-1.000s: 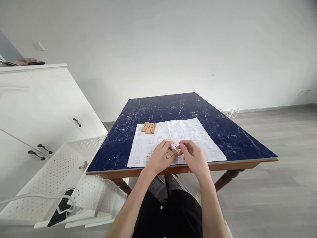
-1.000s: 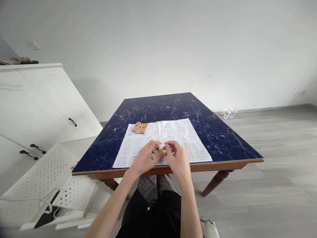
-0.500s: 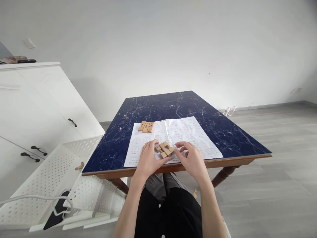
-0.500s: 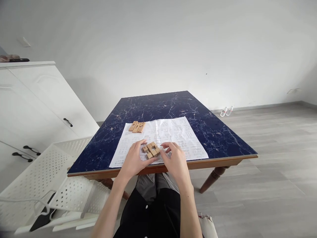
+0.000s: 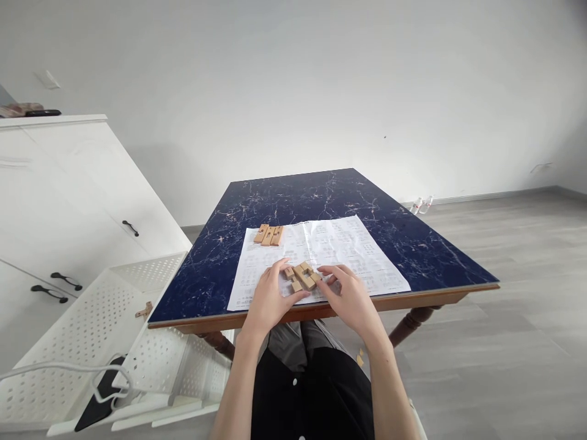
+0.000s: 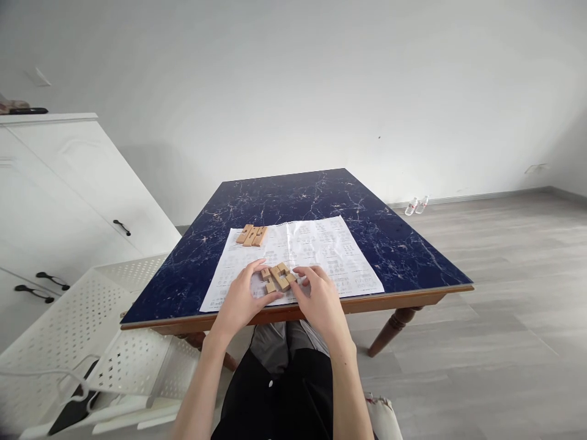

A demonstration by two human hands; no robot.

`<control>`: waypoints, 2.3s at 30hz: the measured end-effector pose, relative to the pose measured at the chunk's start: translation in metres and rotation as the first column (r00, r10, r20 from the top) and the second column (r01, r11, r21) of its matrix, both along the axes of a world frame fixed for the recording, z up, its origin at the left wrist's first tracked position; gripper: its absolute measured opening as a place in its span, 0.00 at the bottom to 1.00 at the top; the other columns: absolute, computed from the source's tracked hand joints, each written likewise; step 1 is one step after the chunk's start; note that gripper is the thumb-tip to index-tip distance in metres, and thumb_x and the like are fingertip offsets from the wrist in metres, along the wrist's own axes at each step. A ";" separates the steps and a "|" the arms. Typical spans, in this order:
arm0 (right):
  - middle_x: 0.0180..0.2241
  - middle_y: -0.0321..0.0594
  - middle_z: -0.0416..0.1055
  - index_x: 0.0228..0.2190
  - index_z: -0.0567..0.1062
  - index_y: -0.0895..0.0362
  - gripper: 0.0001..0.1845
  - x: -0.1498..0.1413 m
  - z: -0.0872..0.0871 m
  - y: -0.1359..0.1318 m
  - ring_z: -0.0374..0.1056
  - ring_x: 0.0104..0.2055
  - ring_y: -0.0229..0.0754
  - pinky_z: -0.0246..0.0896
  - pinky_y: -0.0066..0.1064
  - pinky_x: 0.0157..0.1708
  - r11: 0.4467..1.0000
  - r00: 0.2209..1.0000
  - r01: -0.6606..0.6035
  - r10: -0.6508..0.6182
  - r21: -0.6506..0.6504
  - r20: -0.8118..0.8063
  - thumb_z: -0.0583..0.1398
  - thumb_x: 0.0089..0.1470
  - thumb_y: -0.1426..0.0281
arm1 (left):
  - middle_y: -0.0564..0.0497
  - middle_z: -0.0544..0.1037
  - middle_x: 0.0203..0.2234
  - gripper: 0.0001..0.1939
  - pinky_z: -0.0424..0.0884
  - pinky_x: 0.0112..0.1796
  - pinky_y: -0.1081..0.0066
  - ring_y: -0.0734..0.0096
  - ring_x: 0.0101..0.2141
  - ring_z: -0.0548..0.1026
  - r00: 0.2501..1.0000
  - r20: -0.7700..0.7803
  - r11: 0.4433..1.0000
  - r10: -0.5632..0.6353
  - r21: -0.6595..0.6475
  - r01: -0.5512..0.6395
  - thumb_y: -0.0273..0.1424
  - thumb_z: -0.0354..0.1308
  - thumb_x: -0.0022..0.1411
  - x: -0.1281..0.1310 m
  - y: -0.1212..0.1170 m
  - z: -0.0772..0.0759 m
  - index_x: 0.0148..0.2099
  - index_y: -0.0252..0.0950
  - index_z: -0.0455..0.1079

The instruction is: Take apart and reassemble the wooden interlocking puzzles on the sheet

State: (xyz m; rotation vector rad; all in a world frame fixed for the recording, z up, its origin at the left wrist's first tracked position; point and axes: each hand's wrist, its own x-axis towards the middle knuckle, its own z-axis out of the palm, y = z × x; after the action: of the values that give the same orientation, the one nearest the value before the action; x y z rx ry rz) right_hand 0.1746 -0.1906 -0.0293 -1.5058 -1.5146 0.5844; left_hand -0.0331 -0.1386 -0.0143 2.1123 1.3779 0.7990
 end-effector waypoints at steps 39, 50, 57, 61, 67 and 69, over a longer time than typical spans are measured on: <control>0.30 0.37 0.69 0.36 0.83 0.55 0.19 -0.006 0.033 -0.008 0.59 0.31 0.40 0.58 0.34 0.34 0.996 0.656 -0.079 0.014 -0.051 -0.754 0.70 0.56 0.51 | 0.44 0.78 0.46 0.29 0.68 0.35 0.69 0.71 0.34 0.74 0.665 0.736 0.882 0.123 -0.389 0.267 0.48 0.64 0.73 0.019 -0.041 0.035 0.66 0.35 0.67; 0.32 0.38 0.70 0.42 0.86 0.55 0.23 -0.006 0.050 -0.021 0.58 0.31 0.39 0.61 0.35 0.36 0.952 0.598 -0.299 0.130 -0.070 -0.791 0.71 0.53 0.52 | 0.46 0.82 0.40 0.28 0.74 0.33 0.67 0.67 0.30 0.80 0.791 0.612 0.891 -0.033 -0.340 0.301 0.51 0.57 0.75 0.032 -0.047 0.038 0.64 0.37 0.61; 0.19 0.29 0.60 0.48 0.86 0.57 0.29 -0.004 0.048 -0.021 0.57 0.24 0.37 0.54 0.33 0.28 0.894 0.613 -0.433 0.198 -0.115 -0.765 0.71 0.54 0.49 | 0.50 0.80 0.36 0.31 0.76 0.38 0.63 0.64 0.32 0.77 0.894 0.441 0.912 -0.076 -0.332 0.241 0.49 0.54 0.77 0.032 -0.056 0.044 0.71 0.41 0.51; 0.18 0.30 0.61 0.45 0.87 0.57 0.27 -0.005 0.047 -0.021 0.58 0.23 0.37 0.49 0.31 0.25 0.904 0.634 -0.409 0.185 -0.122 -0.751 0.71 0.53 0.50 | 0.49 0.81 0.40 0.32 0.79 0.43 0.60 0.62 0.36 0.80 0.902 0.427 0.923 -0.058 -0.322 0.212 0.47 0.55 0.77 0.031 -0.060 0.045 0.74 0.44 0.49; 0.21 0.30 0.62 0.41 0.86 0.57 0.24 0.000 0.046 -0.022 0.53 0.25 0.36 0.49 0.31 0.27 0.933 0.654 -0.325 0.103 -0.155 -0.750 0.73 0.50 0.52 | 0.44 0.79 0.49 0.35 0.78 0.42 0.62 0.57 0.44 0.81 0.940 0.335 0.942 -0.066 -0.289 0.169 0.50 0.66 0.69 0.019 -0.057 0.056 0.70 0.43 0.60; 0.22 0.31 0.63 0.41 0.86 0.56 0.23 0.004 0.046 -0.024 0.53 0.26 0.37 0.50 0.32 0.27 0.937 0.679 -0.314 0.110 -0.152 -0.726 0.72 0.51 0.52 | 0.47 0.79 0.41 0.31 0.75 0.37 0.65 0.63 0.36 0.78 0.934 0.357 0.954 -0.024 -0.271 0.128 0.55 0.57 0.74 0.014 -0.055 0.059 0.68 0.42 0.63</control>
State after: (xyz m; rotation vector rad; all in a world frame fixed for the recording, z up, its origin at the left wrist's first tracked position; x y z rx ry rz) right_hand 0.1782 -0.2147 0.0170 -1.0719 -1.0090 1.3860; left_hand -0.0188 -0.1936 0.0443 1.6897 1.1355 0.8353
